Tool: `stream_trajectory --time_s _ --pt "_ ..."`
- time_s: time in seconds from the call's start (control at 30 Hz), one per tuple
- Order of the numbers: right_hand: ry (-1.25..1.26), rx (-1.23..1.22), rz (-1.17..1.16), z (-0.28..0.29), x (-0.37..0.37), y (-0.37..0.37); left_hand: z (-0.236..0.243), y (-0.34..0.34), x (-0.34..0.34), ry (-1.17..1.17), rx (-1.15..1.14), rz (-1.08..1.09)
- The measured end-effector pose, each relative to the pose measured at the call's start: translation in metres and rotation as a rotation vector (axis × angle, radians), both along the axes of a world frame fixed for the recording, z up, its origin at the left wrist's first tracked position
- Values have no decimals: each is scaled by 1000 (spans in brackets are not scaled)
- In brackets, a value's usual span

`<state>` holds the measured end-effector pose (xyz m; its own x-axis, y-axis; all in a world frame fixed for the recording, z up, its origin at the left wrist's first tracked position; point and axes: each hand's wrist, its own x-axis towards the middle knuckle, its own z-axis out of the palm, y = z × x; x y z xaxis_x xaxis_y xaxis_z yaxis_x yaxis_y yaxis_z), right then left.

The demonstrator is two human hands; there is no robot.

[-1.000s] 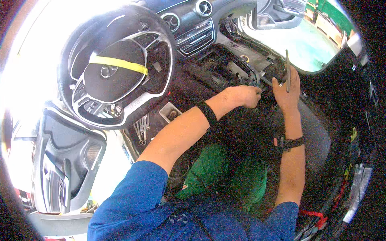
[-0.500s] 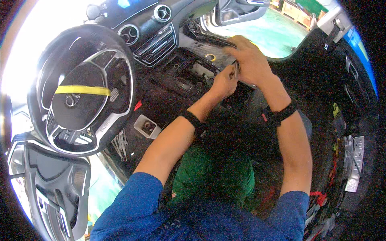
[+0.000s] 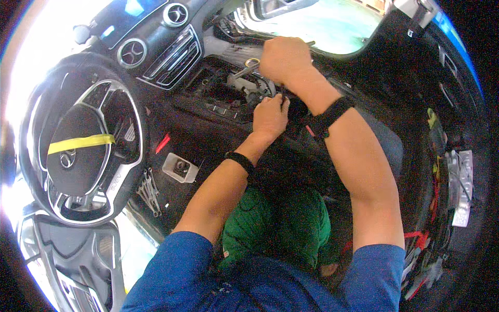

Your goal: The person works inside a car with the dashboard partially disassembled, using a screwdriver to remove screws and detach a panel. They then handle a small plastic container with parts and place it on the floor.

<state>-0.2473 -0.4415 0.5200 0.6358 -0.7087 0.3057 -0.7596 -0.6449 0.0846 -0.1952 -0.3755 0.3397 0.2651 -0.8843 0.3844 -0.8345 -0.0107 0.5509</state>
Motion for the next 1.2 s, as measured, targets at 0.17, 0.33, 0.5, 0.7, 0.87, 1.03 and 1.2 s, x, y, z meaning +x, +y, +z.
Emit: stream_trajectory --time_s 0.17,0.33,0.5,0.7,0.87,1.03,1.2 --pt "329 97 158 28 -13 -2 1 1 0 -53 28 -32" --pt "411 164 239 37 -5 -5 0 1 -1 -20 -5 -20" --pt "308 226 65 26 4 -4 -4 0 0 -47 -35 -24" --pt "10 98 -123 10 -1 4 -4 -1 -2 -62 -37 -8" --pt "84 179 33 17 -8 1 2 2 -2 -28 15 -10" --pt "18 105 259 8 -40 4 2 2 -2 -72 2 -28" --pt "-92 -143 102 -16 -28 15 -8 -1 -3 -76 -52 -8"
